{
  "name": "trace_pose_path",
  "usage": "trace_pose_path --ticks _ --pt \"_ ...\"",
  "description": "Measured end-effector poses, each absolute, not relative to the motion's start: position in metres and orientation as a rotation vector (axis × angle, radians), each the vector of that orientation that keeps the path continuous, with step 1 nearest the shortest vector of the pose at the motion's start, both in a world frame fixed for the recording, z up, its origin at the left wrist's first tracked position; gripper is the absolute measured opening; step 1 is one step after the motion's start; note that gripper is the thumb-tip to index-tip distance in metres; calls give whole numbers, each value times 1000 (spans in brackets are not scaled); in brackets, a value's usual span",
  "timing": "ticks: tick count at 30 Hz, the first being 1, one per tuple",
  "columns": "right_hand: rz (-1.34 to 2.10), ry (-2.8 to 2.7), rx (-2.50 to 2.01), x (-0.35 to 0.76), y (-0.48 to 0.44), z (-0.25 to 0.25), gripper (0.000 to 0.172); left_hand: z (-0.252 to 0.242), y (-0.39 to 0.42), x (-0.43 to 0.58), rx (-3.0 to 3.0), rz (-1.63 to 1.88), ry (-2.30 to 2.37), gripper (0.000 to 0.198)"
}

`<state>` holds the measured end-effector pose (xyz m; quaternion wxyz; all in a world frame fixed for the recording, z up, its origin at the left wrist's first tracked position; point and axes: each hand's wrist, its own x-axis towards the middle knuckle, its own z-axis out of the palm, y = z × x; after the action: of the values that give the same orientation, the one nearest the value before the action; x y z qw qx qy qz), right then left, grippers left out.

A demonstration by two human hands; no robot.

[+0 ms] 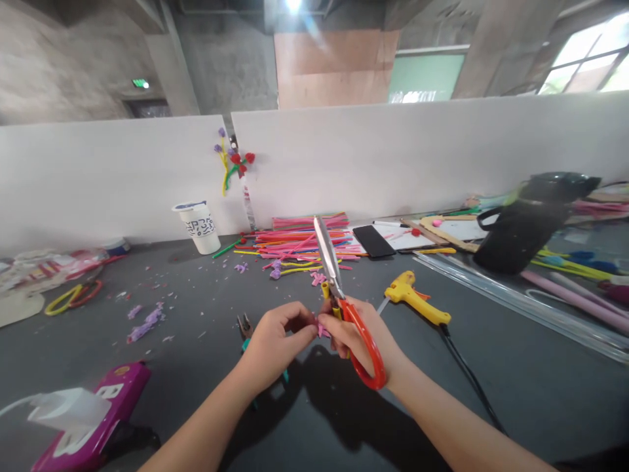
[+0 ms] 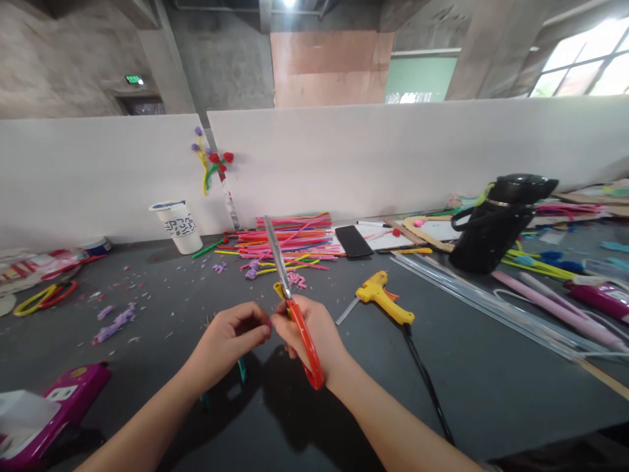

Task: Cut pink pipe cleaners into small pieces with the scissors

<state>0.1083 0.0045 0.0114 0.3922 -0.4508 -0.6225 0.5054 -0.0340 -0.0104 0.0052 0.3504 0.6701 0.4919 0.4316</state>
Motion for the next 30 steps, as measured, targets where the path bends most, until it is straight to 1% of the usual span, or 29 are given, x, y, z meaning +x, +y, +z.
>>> trace_pose_path --ticks 5,9,11,13,16,17,20,25,28,30 --pt "1315 -1618 -1132 109 6 7 3 10 -13 -32 1566 1043 1186 4" --pt "1360 -1622 -1104 108 4 8 3 13 -14 -32 1482 1003 1058 9" --pt "1383 -1616 -1074 108 3 9 3 12 -12 -35 1503 1035 1073 11" --pt "1395 -1608 -1035 108 3 9 3 9 -7 -39 1526 1107 1189 18" --pt "1373 -1595 -1003 110 4 7 5 5 1 -46 1501 1221 1459 38" --pt "1361 -1596 -999 110 5 7 6 5 3 -48 1475 1238 1479 37" --pt "1366 -1600 -990 112 6 6 6 8 2 -47 1340 1227 1314 16" --pt "1388 -1621 -982 114 7 4 5 13 -10 -40 1152 849 971 23" --pt "1393 -1621 -991 114 8 4 8 13 -13 -39 1044 781 930 14" --pt "1399 -1600 -987 114 7 5 10 13 -12 -39 1018 796 940 12"
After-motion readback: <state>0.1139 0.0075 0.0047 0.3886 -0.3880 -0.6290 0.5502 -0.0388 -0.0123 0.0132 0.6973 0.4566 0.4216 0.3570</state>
